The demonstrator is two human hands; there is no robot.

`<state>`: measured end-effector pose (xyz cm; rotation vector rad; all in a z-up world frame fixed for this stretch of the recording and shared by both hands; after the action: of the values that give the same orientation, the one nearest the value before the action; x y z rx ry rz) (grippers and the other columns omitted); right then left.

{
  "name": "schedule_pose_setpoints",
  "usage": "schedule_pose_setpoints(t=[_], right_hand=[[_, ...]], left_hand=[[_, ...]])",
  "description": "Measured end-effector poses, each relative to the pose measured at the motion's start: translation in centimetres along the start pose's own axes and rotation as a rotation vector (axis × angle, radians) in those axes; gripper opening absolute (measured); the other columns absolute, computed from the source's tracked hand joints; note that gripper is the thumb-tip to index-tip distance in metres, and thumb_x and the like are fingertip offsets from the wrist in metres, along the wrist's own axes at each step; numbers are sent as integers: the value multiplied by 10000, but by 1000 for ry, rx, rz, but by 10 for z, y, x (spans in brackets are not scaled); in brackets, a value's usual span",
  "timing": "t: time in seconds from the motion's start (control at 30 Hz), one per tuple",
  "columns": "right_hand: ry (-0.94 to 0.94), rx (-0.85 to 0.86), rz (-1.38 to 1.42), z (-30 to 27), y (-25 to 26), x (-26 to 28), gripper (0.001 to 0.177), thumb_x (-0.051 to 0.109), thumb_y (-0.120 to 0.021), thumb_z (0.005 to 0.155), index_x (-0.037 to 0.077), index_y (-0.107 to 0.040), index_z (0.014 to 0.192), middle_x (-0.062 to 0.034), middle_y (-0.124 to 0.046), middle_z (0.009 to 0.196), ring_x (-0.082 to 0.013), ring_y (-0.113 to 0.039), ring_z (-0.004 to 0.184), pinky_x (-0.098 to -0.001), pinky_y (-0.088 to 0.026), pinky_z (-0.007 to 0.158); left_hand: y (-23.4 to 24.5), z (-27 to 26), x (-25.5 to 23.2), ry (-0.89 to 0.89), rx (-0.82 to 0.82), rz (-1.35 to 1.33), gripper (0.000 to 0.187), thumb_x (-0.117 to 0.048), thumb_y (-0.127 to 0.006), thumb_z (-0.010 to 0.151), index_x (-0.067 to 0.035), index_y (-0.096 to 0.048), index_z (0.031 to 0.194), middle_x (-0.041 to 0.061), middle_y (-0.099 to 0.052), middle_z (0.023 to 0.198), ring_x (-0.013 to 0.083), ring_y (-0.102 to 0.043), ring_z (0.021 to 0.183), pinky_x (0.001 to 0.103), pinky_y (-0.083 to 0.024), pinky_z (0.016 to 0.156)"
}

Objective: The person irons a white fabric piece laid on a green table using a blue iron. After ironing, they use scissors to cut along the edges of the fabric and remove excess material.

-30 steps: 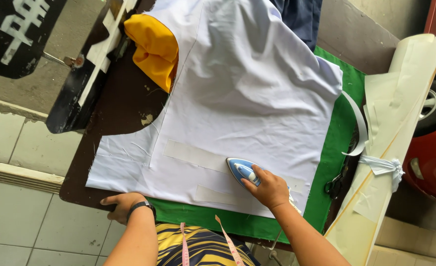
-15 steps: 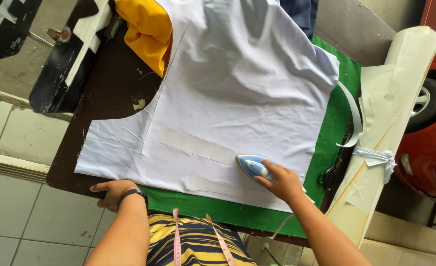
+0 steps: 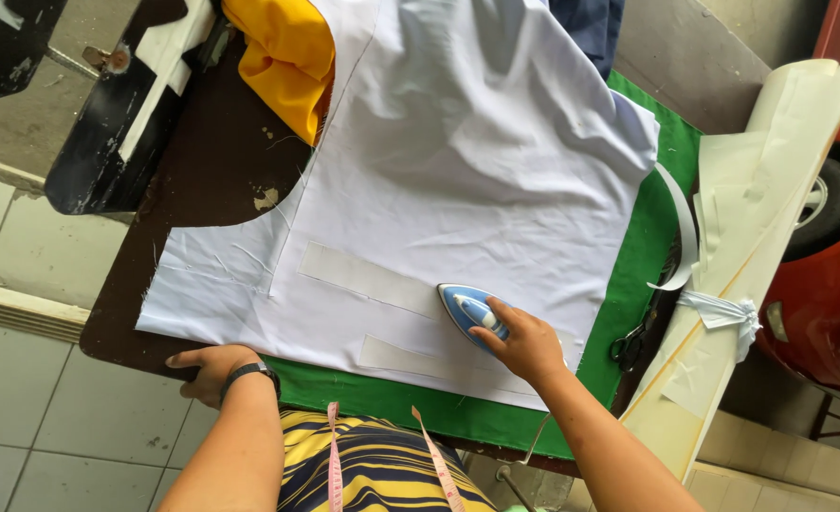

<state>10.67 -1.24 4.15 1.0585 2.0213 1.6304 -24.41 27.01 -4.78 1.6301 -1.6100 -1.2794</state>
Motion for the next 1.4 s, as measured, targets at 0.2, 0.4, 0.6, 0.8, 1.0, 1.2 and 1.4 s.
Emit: schedule_pose_setpoints(t=[0.2, 0.4, 0.6, 0.8, 1.0, 1.2, 1.4], right_hand=[[207, -40, -114, 2, -10, 10, 555, 587, -756, 809, 298, -679, 1277, -27, -734, 865, -268, -743, 763, -389, -607, 685], [381, -80, -206, 4, -14, 22, 530, 591, -733, 807, 305, -660, 1247, -8, -692, 770, -253, -725, 638, -373, -600, 600], [413, -104, -216, 10, -3, 47, 516, 599, -706, 834, 278, -648, 1234, -10, -657, 727, -238, -699, 561, -348, -578, 550], [438, -174, -261, 13, -3, 43, 518, 613, -694, 829, 271, -656, 1216, -13, -632, 711, -238, -682, 540, -339, -562, 536], [459, -203, -270, 9, -10, 48, 523, 619, -700, 815, 271, -665, 1204, -19, -617, 703, -247, -675, 538, -345, -557, 536], [474, -203, -259, 10, -6, 49, 532, 616, -721, 797, 266, -681, 1196, -20, -617, 695, -251, -672, 536, -353, -553, 528], [462, -197, -229, 9, 0, 52, 525, 614, -730, 802, 268, -687, 1194, -16, -641, 702, -249, -688, 553, -345, -560, 546]], left_hand=[[-1, 5, 1, 12, 3, 12, 751, -771, -190, 944, -147, -486, 1241, 126, -648, 1225, 375, -649, 1211, 521, -519, 999], [-1, 3, 1, 22, 9, 22, 722, -757, -209, 951, -158, -489, 1240, 126, -649, 1237, 372, -647, 1213, 506, -514, 1007], [3, -8, -5, 26, 12, 30, 713, -722, -196, 958, -147, -492, 1260, 133, -647, 1238, 375, -647, 1215, 506, -515, 1006], [-3, -8, -6, 20, 24, 27, 694, -719, -214, 960, -153, -495, 1248, 146, -643, 1249, 385, -634, 1231, 503, -508, 1015], [-3, 8, 2, 28, 6, 9, 732, -753, -208, 952, -150, -500, 1246, 145, -647, 1238, 388, -639, 1221, 504, -511, 1010], [1, 7, 2, 36, 42, 13, 746, -766, -194, 950, -147, -488, 1243, 167, -637, 1250, 398, -630, 1233, 522, -511, 1007], [3, 14, 14, 3, 136, -58, 792, -788, -219, 956, -137, -439, 1351, 163, -594, 1361, 396, -580, 1305, 516, -468, 1076]])
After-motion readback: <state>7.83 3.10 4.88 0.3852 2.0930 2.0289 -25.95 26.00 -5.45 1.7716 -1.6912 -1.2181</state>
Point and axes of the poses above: each hand's wrist, its own z-axis towards the middle knuckle, its own y-axis out of the back of the hand, x = y × z, the point moved 5 cm from there along z, towards the middle knuckle
